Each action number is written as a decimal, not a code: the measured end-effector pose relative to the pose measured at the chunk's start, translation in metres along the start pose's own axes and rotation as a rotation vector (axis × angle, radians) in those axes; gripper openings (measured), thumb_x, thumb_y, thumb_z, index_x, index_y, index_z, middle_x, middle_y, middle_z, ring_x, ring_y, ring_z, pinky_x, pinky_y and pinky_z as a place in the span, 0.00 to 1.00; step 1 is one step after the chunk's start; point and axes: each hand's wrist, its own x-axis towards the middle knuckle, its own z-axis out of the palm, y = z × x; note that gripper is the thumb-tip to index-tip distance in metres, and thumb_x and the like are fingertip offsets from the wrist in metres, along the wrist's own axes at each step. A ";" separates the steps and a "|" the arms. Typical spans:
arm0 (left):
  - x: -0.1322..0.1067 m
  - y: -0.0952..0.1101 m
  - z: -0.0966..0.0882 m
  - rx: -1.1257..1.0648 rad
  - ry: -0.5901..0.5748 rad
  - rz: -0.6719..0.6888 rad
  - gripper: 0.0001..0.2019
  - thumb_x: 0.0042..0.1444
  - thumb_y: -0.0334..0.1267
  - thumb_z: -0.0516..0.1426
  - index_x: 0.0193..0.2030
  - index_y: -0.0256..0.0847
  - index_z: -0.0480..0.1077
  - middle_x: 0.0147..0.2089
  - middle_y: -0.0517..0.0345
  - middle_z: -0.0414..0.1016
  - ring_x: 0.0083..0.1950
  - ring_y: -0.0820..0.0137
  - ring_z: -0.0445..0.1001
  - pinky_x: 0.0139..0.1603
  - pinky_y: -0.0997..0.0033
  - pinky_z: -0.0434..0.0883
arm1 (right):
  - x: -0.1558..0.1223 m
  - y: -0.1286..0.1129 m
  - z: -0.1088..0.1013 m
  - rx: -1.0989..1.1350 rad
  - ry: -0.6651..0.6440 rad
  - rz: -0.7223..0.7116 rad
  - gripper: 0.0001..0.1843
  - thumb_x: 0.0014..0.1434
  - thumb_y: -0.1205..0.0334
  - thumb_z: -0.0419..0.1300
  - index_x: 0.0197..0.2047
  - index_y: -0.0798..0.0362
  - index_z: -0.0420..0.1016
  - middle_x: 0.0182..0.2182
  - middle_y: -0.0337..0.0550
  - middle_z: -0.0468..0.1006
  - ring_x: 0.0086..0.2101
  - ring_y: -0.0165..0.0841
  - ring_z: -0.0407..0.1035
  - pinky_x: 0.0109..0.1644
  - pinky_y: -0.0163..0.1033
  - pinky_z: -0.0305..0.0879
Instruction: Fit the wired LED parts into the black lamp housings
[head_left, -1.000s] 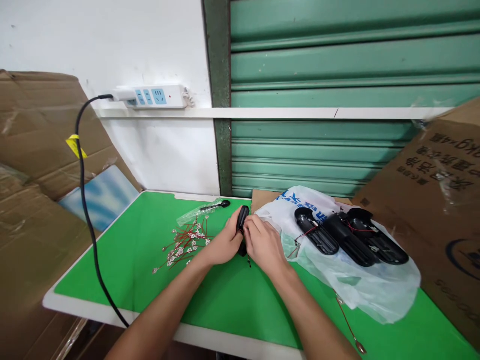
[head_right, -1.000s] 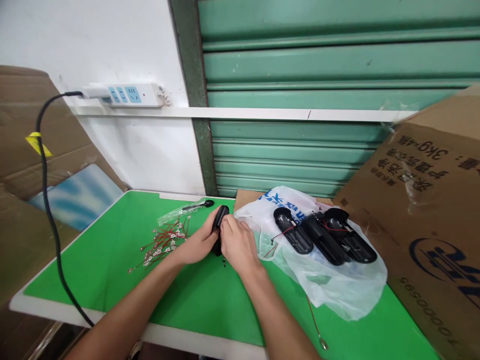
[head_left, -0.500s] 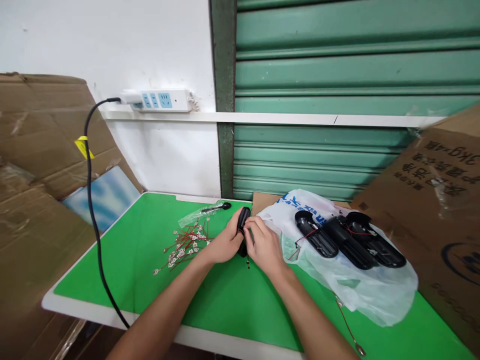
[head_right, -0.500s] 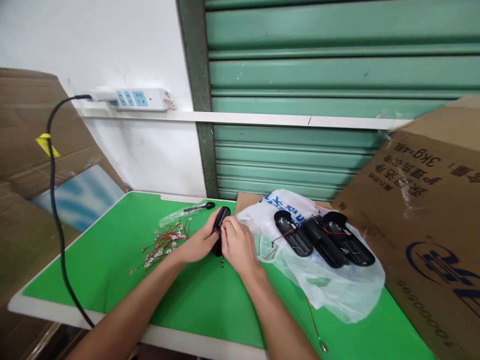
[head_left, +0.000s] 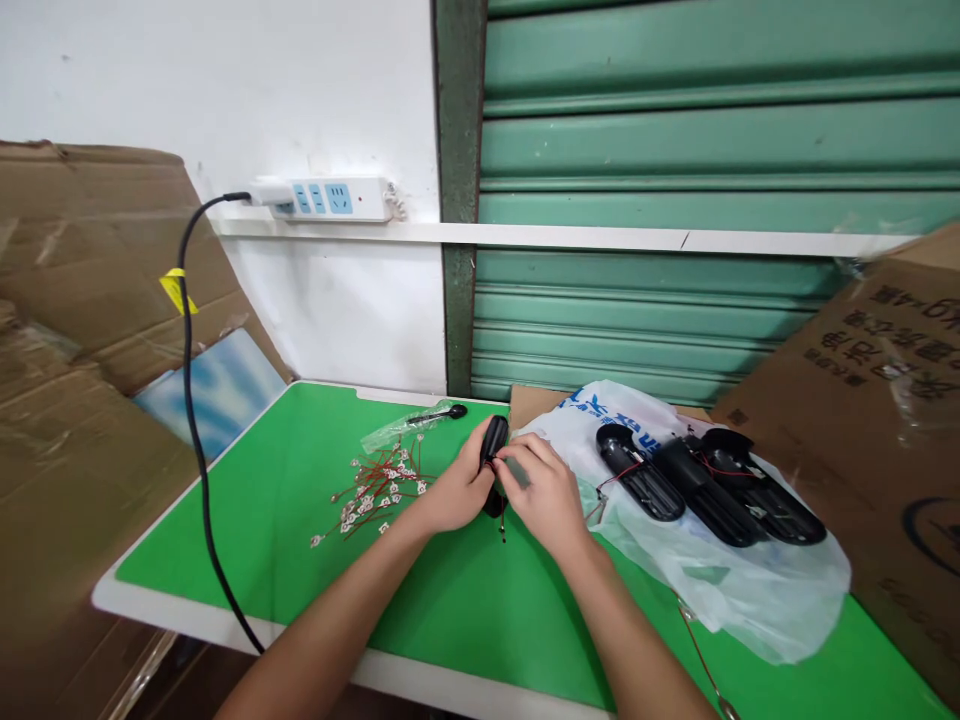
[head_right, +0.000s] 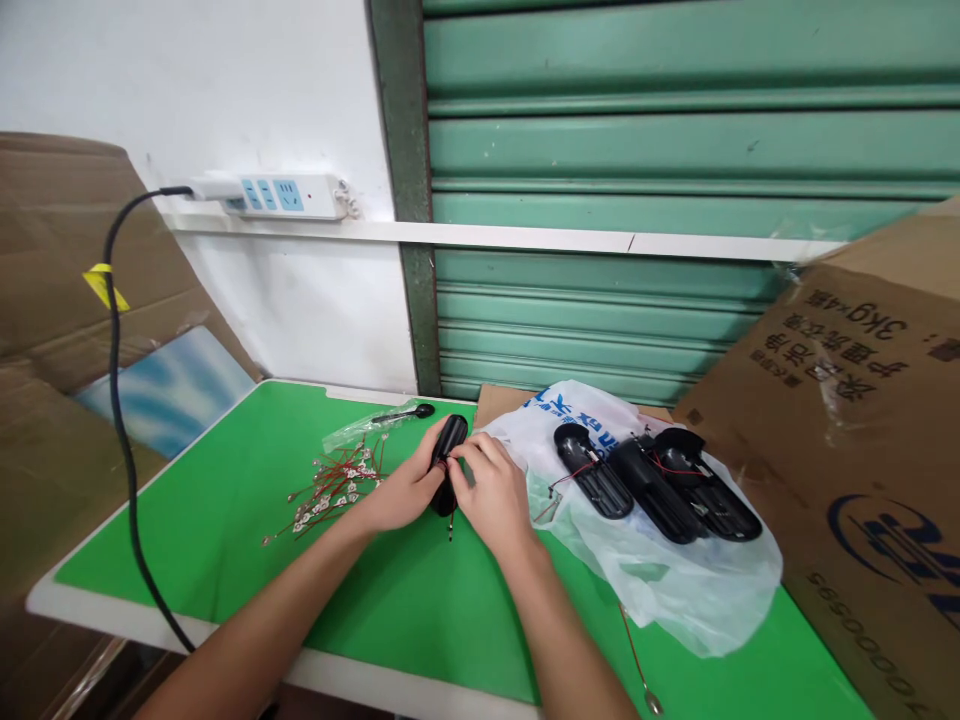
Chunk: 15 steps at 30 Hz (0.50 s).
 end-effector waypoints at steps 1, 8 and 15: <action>-0.001 0.001 0.000 0.013 -0.002 0.001 0.35 0.65 0.34 0.45 0.76 0.29 0.39 0.78 0.39 0.43 0.79 0.63 0.44 0.79 0.57 0.39 | -0.001 0.000 -0.001 -0.021 -0.013 0.003 0.05 0.66 0.66 0.58 0.38 0.53 0.75 0.37 0.45 0.76 0.39 0.37 0.71 0.44 0.41 0.68; -0.001 0.007 -0.007 -0.094 -0.037 -0.080 0.34 0.65 0.36 0.46 0.76 0.33 0.40 0.77 0.44 0.47 0.78 0.62 0.48 0.78 0.56 0.43 | 0.000 -0.003 0.001 0.151 0.015 0.020 0.06 0.67 0.67 0.56 0.39 0.53 0.75 0.37 0.44 0.77 0.39 0.34 0.72 0.44 0.37 0.67; -0.001 0.008 -0.012 -0.105 -0.059 -0.099 0.34 0.65 0.35 0.46 0.76 0.34 0.40 0.75 0.43 0.52 0.76 0.62 0.52 0.78 0.55 0.46 | 0.001 -0.002 0.003 0.178 0.037 0.001 0.07 0.67 0.67 0.56 0.39 0.53 0.75 0.37 0.45 0.77 0.38 0.33 0.73 0.43 0.38 0.69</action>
